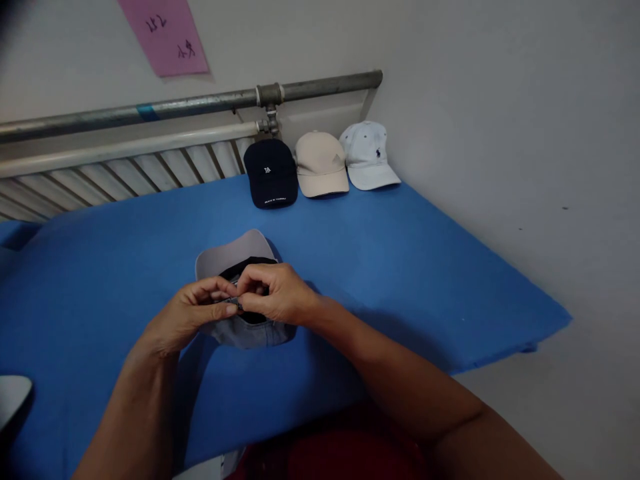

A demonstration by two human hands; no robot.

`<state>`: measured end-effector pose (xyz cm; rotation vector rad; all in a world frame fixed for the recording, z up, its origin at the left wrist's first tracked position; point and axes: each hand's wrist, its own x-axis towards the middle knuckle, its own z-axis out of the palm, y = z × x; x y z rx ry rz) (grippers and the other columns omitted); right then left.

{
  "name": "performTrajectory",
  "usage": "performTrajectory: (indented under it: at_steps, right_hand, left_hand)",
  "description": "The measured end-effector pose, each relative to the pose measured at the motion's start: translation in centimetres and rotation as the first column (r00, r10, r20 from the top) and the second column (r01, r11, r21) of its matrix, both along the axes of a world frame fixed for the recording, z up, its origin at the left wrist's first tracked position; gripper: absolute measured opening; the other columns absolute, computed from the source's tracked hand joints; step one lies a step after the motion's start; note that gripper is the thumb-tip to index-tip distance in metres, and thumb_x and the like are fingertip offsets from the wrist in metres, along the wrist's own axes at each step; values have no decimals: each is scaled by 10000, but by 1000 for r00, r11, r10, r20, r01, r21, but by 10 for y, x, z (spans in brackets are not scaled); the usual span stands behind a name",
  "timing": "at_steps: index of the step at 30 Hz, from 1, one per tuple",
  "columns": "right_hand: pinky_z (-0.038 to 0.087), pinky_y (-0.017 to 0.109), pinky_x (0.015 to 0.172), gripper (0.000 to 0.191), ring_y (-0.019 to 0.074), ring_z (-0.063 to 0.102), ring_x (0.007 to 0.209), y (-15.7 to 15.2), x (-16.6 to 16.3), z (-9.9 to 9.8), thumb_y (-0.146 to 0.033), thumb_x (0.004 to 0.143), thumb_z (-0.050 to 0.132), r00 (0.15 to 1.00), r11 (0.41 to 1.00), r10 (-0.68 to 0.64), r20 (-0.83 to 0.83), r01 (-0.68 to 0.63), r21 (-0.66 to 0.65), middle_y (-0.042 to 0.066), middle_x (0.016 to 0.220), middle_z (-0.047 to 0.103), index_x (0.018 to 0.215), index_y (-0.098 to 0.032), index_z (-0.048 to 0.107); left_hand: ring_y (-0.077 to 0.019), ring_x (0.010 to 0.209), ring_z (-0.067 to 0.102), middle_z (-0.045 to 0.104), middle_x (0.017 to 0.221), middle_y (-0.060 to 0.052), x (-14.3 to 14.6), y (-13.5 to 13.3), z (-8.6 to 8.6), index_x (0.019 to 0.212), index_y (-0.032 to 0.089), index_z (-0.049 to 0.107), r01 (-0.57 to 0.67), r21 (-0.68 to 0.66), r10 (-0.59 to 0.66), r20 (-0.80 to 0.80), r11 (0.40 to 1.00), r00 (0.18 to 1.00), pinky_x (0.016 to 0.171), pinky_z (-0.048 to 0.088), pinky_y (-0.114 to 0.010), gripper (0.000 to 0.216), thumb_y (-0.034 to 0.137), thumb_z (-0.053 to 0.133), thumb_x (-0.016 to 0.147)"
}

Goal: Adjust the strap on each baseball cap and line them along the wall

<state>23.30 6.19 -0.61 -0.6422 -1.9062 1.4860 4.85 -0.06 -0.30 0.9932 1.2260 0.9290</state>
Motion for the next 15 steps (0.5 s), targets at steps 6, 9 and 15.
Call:
performTrajectory:
  at_steps: [6,9,15]
  right_hand:
    - [426,212,545,61,79,523,571,4,4,-2,-183,724,640,996,979,68,-52,-77,-189,-45,621,568,784,-170,645]
    - [437,216,560,61,77,530,575,5,4,-1,-177,717,646,995,975,80,-64,-91,-203,-41,632,579,777,-164,646]
    - [442,214,551,81,73,525,560,2,2,0,-196,702,684,996,959,35,-84,-58,-277,-53,615,563,746,-169,622]
  left_hand:
    - [-103,666,599,676,750,0,-1,-2,-2,866,201,705,22,48,-20,-45,999,999,597,472,-201,193,247,786,696]
    - [-102,693,614,692,785,2,0,-2,0,893,216,706,34,65,-31,-37,997,999,625,485,-199,203,244,782,707]
    - [-124,740,645,712,827,-5,2,-5,4,879,203,699,28,107,-23,-44,994,999,647,507,-206,239,220,807,667]
